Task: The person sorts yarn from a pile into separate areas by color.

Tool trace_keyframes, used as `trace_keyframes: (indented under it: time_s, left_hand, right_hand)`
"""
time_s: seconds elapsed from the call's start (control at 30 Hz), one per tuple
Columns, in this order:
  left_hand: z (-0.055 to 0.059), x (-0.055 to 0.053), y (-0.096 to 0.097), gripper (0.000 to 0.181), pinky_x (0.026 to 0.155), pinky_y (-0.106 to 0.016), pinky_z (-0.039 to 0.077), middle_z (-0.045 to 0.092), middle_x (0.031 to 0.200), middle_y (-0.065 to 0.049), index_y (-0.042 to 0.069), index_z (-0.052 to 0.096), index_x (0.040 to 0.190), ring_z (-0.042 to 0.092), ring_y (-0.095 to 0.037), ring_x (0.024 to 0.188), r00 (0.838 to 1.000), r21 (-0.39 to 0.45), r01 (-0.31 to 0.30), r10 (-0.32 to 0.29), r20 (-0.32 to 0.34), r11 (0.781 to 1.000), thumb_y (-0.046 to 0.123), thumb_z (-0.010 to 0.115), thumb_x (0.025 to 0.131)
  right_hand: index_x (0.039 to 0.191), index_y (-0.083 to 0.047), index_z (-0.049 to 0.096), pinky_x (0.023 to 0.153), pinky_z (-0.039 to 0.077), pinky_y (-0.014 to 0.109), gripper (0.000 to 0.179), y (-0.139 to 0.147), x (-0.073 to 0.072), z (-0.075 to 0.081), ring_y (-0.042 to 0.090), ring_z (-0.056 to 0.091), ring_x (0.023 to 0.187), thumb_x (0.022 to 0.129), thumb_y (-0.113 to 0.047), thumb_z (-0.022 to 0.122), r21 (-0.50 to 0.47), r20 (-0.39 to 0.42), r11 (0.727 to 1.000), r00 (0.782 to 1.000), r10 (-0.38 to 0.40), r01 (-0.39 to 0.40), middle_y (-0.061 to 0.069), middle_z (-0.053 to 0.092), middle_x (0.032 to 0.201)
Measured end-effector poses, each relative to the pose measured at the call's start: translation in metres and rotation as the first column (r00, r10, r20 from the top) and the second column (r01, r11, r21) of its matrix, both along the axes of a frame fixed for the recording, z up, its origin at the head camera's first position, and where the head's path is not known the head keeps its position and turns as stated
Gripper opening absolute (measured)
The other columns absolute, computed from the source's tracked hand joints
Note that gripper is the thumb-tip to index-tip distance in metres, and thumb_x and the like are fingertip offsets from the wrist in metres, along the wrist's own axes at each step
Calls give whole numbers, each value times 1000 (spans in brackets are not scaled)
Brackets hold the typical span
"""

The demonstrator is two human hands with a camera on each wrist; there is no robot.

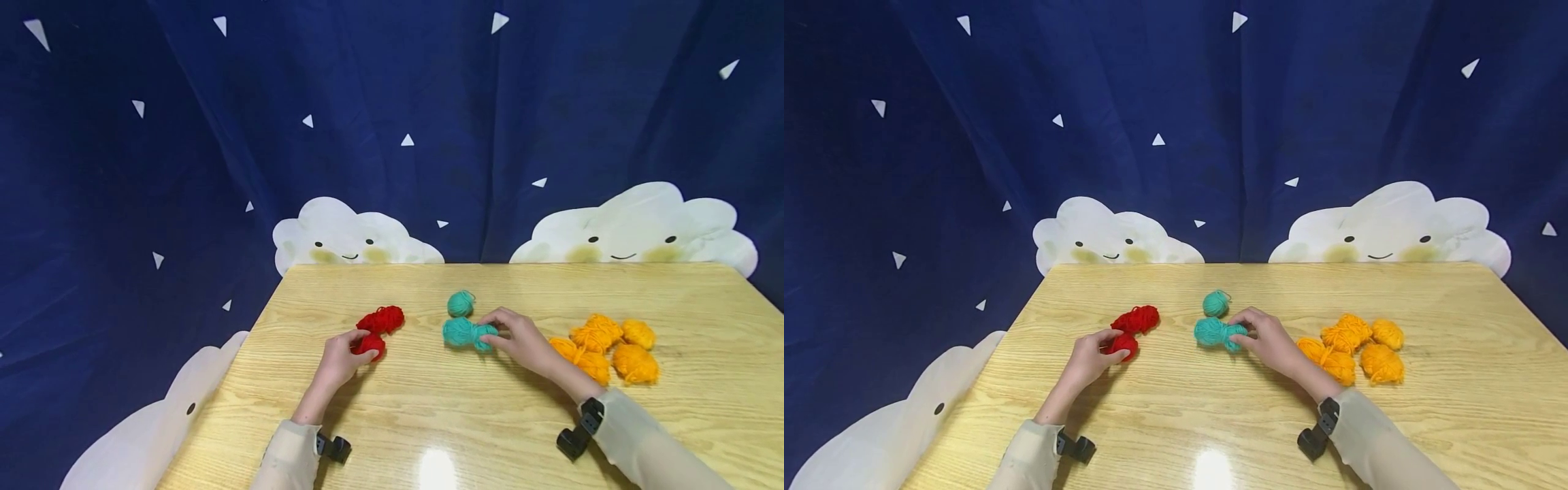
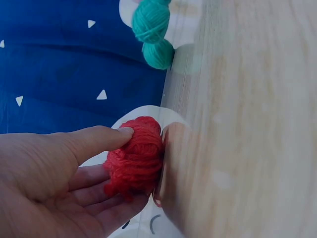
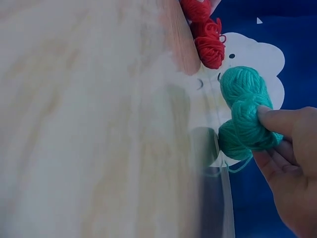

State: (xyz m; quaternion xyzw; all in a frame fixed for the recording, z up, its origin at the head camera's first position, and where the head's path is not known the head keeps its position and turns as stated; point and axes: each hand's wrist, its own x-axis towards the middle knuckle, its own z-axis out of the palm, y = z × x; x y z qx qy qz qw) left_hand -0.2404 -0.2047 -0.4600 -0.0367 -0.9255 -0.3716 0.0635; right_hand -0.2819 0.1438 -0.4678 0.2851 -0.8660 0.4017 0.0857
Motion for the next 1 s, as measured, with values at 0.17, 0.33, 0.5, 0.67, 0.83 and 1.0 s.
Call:
trace_keyframes:
  time_s: [0.17, 0.33, 0.5, 0.67, 0.83, 1.0]
  left_hand:
    - [1, 1, 0, 40, 89, -42, 56, 70, 116, -18, 0, 68, 118, 67, -31, 105, 1000, 9, -6, 6, 9, 1000, 15, 78, 82]
    - [1, 2, 1, 40, 90, -43, 56, 70, 116, -18, 0, 68, 117, 66, -31, 105, 1000, 12, -11, 11, 10, 1000, 15, 79, 82]
    - [1, 1, 1, 40, 88, -43, 56, 71, 115, -19, -1, 68, 117, 67, -31, 104, 1000, 2, -2, 2, -4, 1000, 14, 79, 82]
    - [1, 0, 0, 39, 88, -42, 56, 71, 116, -19, -1, 68, 117, 67, -31, 105, 1000, 0, -1, 1, -5, 1000, 14, 78, 82]
    - [2, 1, 1, 39, 89, -43, 56, 70, 116, -20, -1, 69, 117, 67, -32, 105, 1000, -11, -6, 6, -12, 1000, 14, 78, 82]
    - [2, 1, 1, 39, 87, -42, 56, 71, 114, -19, -1, 69, 116, 67, -31, 104, 1000, -9, -1, 1, -10, 1000, 15, 79, 81]
  right_hand:
    - [106, -6, 68, 82, 58, 37, 20, -1, -4, 0, 24, 66, 92, 87, -8, 71, 3, -28, 1000, 999, -15, 15, 7, 67, 100]
    - [106, -5, 68, 81, 58, 36, 20, -1, -7, 0, 21, 64, 89, 87, -6, 72, 11, -37, 1000, 999, -19, 20, 7, 67, 100]
    - [106, -5, 68, 81, 58, 36, 20, 0, -11, -2, 22, 64, 90, 87, -7, 71, 25, -38, 999, 999, -30, 31, 7, 67, 101]
    - [108, -5, 68, 81, 57, 34, 21, 0, -13, -2, 25, 65, 92, 87, -7, 72, 30, -30, 999, 999, -39, 40, 9, 68, 103]
    - [109, -7, 68, 81, 57, 31, 22, 0, -15, -2, 24, 66, 95, 87, -8, 71, 40, -17, 998, 999, -51, 52, 8, 68, 105]
    - [109, -7, 68, 80, 55, 28, 22, 0, -16, -3, 23, 65, 94, 88, -8, 71, 47, -20, 998, 999, -49, 50, 8, 68, 104]
